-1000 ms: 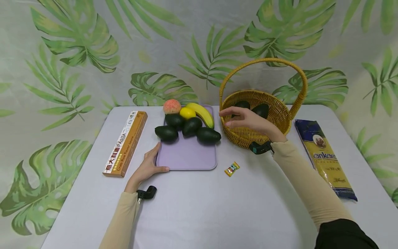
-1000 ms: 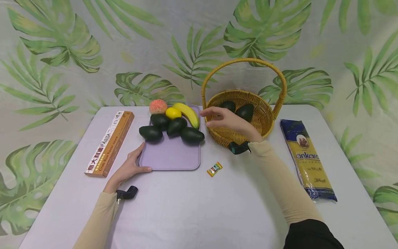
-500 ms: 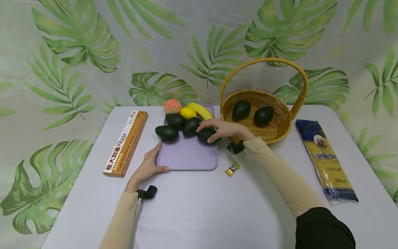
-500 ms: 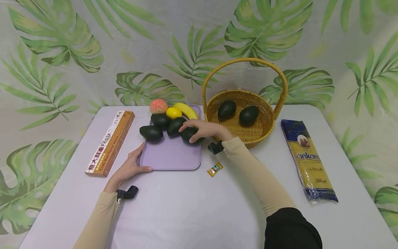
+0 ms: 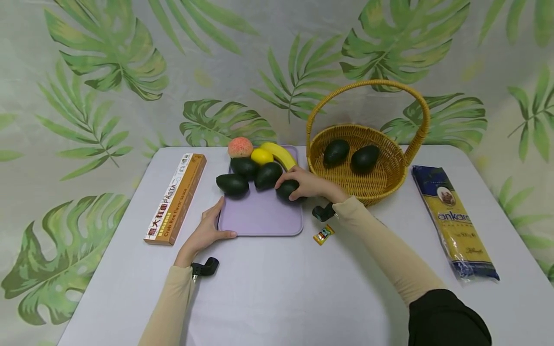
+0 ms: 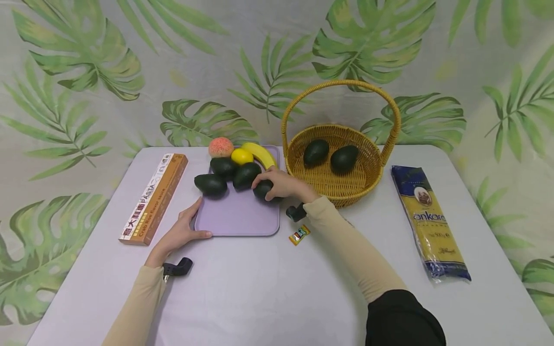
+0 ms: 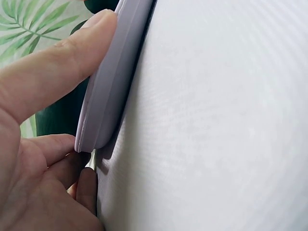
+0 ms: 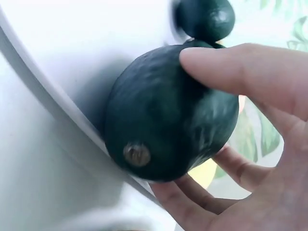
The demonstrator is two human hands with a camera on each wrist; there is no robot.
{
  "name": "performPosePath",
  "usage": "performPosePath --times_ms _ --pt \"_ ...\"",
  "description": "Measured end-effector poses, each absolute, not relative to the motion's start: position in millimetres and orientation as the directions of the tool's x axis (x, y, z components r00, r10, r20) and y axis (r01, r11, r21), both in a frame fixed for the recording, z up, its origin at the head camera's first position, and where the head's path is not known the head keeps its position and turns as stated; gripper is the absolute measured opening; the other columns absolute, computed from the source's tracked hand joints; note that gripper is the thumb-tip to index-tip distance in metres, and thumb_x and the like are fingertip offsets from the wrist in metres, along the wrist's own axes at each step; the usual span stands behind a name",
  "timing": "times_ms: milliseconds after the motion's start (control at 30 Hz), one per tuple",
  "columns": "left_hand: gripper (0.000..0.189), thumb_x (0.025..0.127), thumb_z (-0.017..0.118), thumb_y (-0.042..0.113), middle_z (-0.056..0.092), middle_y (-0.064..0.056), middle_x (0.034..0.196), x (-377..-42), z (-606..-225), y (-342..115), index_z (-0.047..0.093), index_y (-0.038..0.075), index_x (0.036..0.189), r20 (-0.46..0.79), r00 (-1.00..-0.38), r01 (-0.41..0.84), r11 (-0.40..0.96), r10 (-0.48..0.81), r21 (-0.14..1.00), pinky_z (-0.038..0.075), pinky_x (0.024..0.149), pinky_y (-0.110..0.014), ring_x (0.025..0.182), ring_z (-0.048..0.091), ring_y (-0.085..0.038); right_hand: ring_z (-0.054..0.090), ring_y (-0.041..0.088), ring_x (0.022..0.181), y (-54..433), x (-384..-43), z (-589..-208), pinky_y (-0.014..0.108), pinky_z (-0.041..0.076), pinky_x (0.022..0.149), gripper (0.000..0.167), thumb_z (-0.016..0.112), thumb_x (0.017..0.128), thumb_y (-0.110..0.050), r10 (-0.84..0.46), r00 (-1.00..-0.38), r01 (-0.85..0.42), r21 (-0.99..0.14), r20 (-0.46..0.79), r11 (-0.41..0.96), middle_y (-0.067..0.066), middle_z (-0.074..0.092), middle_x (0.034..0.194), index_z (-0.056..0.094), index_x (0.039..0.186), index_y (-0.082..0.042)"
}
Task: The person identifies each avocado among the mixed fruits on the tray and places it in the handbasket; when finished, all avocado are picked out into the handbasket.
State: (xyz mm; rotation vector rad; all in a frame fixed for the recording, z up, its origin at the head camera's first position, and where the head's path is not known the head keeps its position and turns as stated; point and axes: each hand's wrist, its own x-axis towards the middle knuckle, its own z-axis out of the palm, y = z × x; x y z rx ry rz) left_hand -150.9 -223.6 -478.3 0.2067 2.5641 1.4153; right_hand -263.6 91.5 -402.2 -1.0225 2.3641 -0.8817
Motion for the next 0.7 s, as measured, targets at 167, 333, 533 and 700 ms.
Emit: performPosePath --times_ms 167,333,533,700 --pt "0.113 0.072 0.084 0.019 0.011 -0.020 0.157 -150.9 -478.3 -223.5 0.008 0.002 0.153 -0.109 -0.970 0.026 0.534 0.218 0.845 0.007 0.110 -0.056 0.140 0.003 -0.036 0.038 0.028 0.117 98.9 -260.2 -398.4 0.048 0.036 0.098 0.038 0.070 0.084 -0.004 -0.753 -0.654 -0.429 -0.781 -0.079 0.454 0.014 0.046 0.130 0.064 0.121 -0.012" --pt "0.113 0.072 0.084 0.019 0.010 -0.019 0.157 -150.8 -478.8 -223.9 0.007 0.003 0.153 -0.112 -0.970 0.024 0.539 0.218 0.842 0.007 0.110 -0.055 0.141 0.003 -0.036 0.045 0.027 0.111 115.2 -252.7 -382.3 0.044 0.038 0.095 0.040 0.069 0.088 -0.015 -0.739 -0.671 -0.323 -0.870 -0.066 0.371 0.004 0.043 0.138 0.060 0.127 -0.018" --pt "0.113 0.072 0.084 0.020 0.010 -0.019 0.157 -151.3 -479.6 -224.4 0.007 0.003 0.153 -0.108 -0.970 0.029 0.544 0.220 0.839 0.008 0.110 -0.055 0.140 0.003 -0.036 0.046 0.030 0.109 144.8 -251.3 -363.7 0.043 0.038 0.093 0.045 0.065 0.092 -0.019 -0.704 -0.708 -0.240 -0.922 -0.048 0.305 0.006 0.044 0.137 0.052 0.135 -0.014" --pt "0.113 0.072 0.084 0.020 0.010 -0.019 0.157 -151.2 -479.3 -224.2 0.007 0.003 0.153 -0.110 -0.970 0.027 0.542 0.219 0.840 0.008 0.110 -0.056 0.140 0.003 -0.036 0.037 0.031 0.125 176.2 -254.7 -356.5 0.051 0.035 0.098 0.048 0.062 0.094 -0.018 -0.614 -0.787 -0.135 -0.951 -0.068 0.279 0.011 0.034 0.142 0.046 0.139 -0.013"
